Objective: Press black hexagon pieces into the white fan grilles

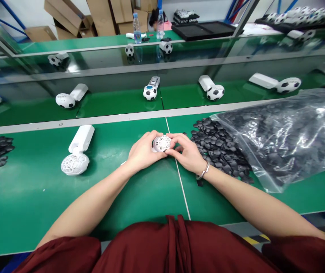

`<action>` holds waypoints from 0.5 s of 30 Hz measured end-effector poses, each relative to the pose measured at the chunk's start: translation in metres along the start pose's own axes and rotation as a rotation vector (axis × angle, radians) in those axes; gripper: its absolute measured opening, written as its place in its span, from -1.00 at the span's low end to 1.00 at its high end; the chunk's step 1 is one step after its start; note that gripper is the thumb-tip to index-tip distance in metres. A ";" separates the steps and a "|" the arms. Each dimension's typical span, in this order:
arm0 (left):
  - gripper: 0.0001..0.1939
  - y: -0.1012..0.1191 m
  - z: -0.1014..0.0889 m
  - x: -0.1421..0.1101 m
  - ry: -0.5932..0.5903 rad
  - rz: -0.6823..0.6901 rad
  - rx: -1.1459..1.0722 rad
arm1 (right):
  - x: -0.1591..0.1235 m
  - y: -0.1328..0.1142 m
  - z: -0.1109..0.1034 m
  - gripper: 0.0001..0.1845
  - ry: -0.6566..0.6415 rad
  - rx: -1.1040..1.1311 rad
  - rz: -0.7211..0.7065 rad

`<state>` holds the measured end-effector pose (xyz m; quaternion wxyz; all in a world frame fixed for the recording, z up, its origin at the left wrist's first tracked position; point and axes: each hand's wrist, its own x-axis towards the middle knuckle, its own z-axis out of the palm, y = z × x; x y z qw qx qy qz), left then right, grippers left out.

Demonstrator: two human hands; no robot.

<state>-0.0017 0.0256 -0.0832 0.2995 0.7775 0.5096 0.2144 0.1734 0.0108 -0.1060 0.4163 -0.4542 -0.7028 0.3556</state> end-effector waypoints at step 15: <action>-0.33 -0.007 -0.015 0.003 -0.101 0.140 0.283 | 0.038 0.035 -0.059 -0.96 -0.117 -0.634 0.113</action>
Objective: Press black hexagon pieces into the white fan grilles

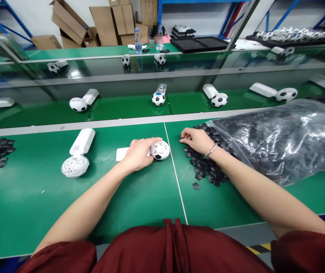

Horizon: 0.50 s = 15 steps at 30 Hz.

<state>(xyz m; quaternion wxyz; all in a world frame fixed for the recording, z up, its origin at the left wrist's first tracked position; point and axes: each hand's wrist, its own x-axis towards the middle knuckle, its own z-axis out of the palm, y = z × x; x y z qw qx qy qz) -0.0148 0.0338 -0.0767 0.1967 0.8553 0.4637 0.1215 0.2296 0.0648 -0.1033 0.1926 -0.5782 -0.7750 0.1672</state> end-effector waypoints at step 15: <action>-0.25 0.006 0.001 -0.004 -0.006 0.029 -0.039 | -0.045 -0.057 0.006 -0.91 -0.032 0.423 -0.235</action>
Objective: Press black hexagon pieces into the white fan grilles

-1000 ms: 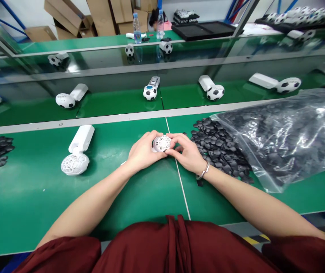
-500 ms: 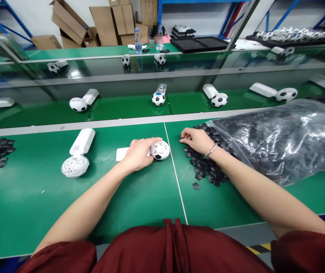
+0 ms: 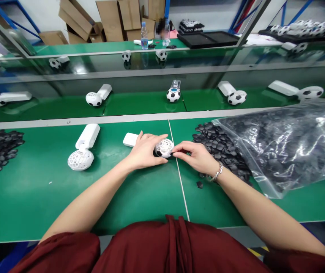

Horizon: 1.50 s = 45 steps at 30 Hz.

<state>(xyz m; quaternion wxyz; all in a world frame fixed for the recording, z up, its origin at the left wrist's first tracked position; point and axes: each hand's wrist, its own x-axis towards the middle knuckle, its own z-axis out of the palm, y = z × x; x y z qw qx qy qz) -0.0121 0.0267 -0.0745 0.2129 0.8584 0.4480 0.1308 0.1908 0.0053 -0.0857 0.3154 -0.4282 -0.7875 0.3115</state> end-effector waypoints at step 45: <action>-0.35 -0.002 0.008 0.000 -0.053 0.043 -0.208 | 0.035 0.076 -0.062 -0.86 0.021 -0.641 0.458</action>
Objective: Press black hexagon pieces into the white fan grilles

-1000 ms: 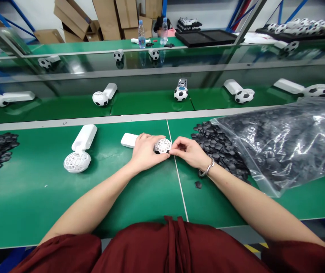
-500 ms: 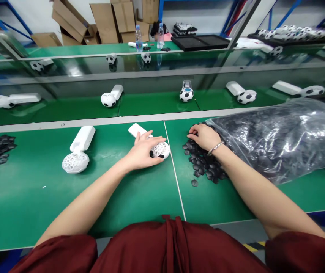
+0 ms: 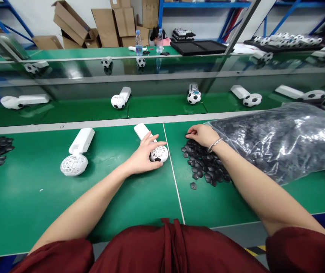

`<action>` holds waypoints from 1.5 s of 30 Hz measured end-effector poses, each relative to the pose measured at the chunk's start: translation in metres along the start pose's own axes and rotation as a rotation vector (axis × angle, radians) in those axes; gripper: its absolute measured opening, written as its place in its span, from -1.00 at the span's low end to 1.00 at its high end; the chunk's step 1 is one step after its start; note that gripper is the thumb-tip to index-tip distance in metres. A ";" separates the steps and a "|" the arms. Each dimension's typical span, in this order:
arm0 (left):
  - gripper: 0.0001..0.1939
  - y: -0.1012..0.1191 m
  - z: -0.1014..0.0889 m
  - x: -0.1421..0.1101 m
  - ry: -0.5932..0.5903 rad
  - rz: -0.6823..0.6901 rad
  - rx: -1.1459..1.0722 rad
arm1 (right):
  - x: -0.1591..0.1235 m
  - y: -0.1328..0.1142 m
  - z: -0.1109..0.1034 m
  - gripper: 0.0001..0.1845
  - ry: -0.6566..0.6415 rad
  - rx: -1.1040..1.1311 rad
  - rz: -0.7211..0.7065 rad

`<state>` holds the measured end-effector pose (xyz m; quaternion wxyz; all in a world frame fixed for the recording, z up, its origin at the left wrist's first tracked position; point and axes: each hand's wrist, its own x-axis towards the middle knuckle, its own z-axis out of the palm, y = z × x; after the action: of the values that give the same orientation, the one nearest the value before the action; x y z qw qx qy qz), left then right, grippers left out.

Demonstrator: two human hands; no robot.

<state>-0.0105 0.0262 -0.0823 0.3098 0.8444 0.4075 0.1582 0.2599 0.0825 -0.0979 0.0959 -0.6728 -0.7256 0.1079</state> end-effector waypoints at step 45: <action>-0.54 -0.004 0.013 0.006 0.117 0.095 -0.130 | -0.045 -0.055 0.006 -0.81 -0.017 0.672 -0.296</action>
<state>-0.0026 0.0277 -0.0948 0.3319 0.8300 0.3734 0.2480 0.2088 0.0336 -0.0877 0.3202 -0.4905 -0.7400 0.3307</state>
